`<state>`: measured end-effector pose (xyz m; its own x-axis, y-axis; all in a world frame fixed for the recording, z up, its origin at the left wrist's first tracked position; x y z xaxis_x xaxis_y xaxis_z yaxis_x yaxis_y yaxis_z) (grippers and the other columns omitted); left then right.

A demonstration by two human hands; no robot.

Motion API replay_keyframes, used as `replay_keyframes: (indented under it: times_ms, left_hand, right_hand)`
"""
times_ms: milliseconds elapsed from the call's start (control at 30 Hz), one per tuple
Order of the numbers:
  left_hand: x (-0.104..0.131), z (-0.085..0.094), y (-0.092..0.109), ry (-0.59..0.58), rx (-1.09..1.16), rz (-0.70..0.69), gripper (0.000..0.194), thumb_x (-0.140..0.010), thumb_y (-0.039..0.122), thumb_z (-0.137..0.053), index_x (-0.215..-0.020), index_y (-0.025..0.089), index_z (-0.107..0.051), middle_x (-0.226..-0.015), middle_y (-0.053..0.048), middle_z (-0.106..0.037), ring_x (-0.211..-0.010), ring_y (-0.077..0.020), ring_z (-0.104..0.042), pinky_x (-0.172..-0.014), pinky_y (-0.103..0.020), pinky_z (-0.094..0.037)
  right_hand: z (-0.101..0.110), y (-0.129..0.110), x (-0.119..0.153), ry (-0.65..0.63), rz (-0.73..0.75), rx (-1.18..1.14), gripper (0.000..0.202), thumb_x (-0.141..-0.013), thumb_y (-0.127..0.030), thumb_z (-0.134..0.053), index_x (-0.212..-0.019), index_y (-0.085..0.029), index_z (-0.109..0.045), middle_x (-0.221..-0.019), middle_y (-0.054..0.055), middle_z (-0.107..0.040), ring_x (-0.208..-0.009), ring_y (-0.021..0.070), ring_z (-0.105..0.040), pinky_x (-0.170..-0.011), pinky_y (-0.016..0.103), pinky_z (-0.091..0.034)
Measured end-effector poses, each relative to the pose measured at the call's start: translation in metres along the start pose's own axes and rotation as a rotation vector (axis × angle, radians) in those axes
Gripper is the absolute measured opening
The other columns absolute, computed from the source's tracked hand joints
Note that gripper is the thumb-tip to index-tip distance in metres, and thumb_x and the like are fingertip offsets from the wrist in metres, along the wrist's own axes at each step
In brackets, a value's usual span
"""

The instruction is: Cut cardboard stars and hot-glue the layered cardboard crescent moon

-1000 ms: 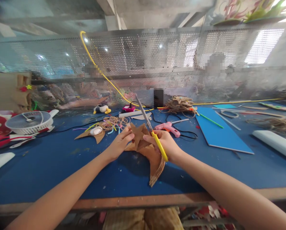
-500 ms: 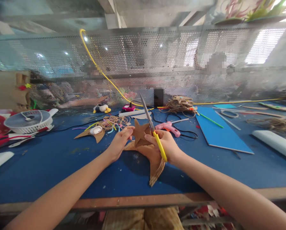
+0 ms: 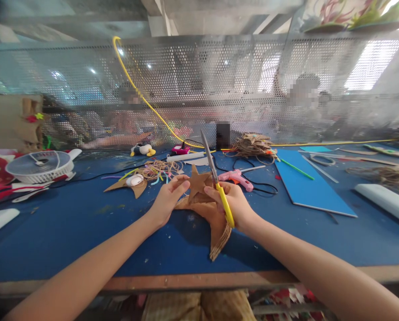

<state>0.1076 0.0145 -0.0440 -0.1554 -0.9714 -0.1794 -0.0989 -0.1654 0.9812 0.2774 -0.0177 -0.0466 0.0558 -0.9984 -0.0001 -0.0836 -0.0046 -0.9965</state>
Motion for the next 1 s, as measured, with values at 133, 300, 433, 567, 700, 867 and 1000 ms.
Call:
replay_keyframes:
  times_ms: [133, 300, 433, 567, 700, 867, 1000]
  left_hand:
    - [0.003, -0.005, -0.014, -0.031, 0.042, 0.128, 0.057, -0.068, 0.047, -0.084, -0.112, 0.02, -0.061, -0.089, -0.003, -0.072, -0.08, -0.0178, -0.066, -0.08, -0.033, -0.052]
    - [0.004, -0.009, -0.012, -0.062, 0.11, 0.11, 0.049, -0.07, 0.041, -0.084, -0.107, 0.019, -0.062, -0.096, -0.002, -0.072, -0.084, -0.0172, -0.068, -0.082, -0.031, -0.053]
    - [0.004, -0.011, -0.012, -0.095, 0.141, 0.109, 0.049, -0.07, 0.041, -0.084, -0.109, 0.021, -0.06, -0.097, -0.002, -0.071, -0.084, -0.0169, -0.068, -0.081, -0.031, -0.053]
    - [0.002, -0.006, -0.01, -0.064, 0.079, 0.069, 0.045, -0.071, 0.04, -0.084, -0.106, 0.021, -0.064, -0.102, -0.004, -0.071, -0.088, -0.0186, -0.068, -0.084, -0.033, -0.053]
    - [0.001, -0.003, -0.005, -0.035, 0.021, 0.033, 0.044, -0.07, 0.04, -0.084, -0.105, 0.021, -0.066, -0.104, -0.005, -0.073, -0.091, -0.0201, -0.069, -0.083, -0.032, -0.053]
    - [0.002, -0.006, -0.004, -0.024, 0.097, 0.082, 0.047, -0.068, 0.038, -0.083, -0.107, 0.022, -0.063, -0.094, -0.003, -0.073, -0.086, -0.0197, -0.069, -0.079, -0.032, -0.053]
    - [0.0, 0.002, -0.003, 0.06, 0.189, 0.08, 0.046, -0.066, 0.035, -0.083, -0.105, 0.02, -0.063, -0.089, -0.001, -0.072, -0.086, -0.0188, -0.069, -0.082, -0.031, -0.052]
  right_hand:
    - [-0.002, 0.002, 0.001, -0.021, -0.008, 0.031, 0.05, -0.062, -0.056, -0.085, -0.064, -0.022, -0.049, -0.038, -0.009, -0.042, -0.033, 0.0058, -0.034, -0.035, 0.02, -0.019]
    - [-0.004, 0.006, 0.002, -0.028, -0.029, 0.072, 0.052, -0.061, -0.059, -0.085, -0.064, -0.021, -0.049, -0.038, -0.009, -0.041, -0.032, 0.0054, -0.033, -0.034, 0.02, -0.019]
    - [-0.005, 0.007, 0.003, -0.033, -0.045, 0.075, 0.053, -0.061, -0.061, -0.084, -0.064, -0.022, -0.048, -0.038, -0.009, -0.042, -0.032, 0.0058, -0.033, -0.033, 0.019, -0.019]
    - [-0.005, 0.007, 0.003, -0.026, -0.055, 0.056, 0.055, -0.059, -0.06, -0.086, -0.063, -0.022, -0.046, -0.037, -0.01, -0.041, -0.032, 0.0055, -0.034, -0.033, 0.019, -0.021]
    - [-0.006, 0.006, 0.006, -0.026, -0.059, 0.061, 0.056, -0.059, -0.06, -0.086, -0.062, -0.022, -0.045, -0.036, -0.009, -0.042, -0.031, 0.0053, -0.033, -0.033, 0.019, -0.02]
    - [-0.007, 0.007, 0.004, -0.094, -0.011, 0.088, 0.053, -0.068, -0.062, -0.082, -0.066, -0.022, -0.047, -0.041, -0.008, -0.046, -0.033, 0.0058, -0.036, -0.034, 0.019, -0.021]
    - [-0.006, 0.002, -0.003, -0.201, -0.023, 0.113, 0.057, -0.08, -0.076, -0.062, -0.069, -0.024, -0.043, -0.046, -0.008, -0.042, -0.035, 0.0079, -0.036, -0.034, 0.022, -0.029]
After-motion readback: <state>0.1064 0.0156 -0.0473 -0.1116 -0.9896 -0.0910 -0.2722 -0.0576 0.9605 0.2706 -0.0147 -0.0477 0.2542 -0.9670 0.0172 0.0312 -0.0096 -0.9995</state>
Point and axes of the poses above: each hand's wrist, its own x-axis away from the middle knuckle, its own z-axis out of the back of the hand, y = z × x, the point moved 9 cm from there along -x, towards the middle knuckle
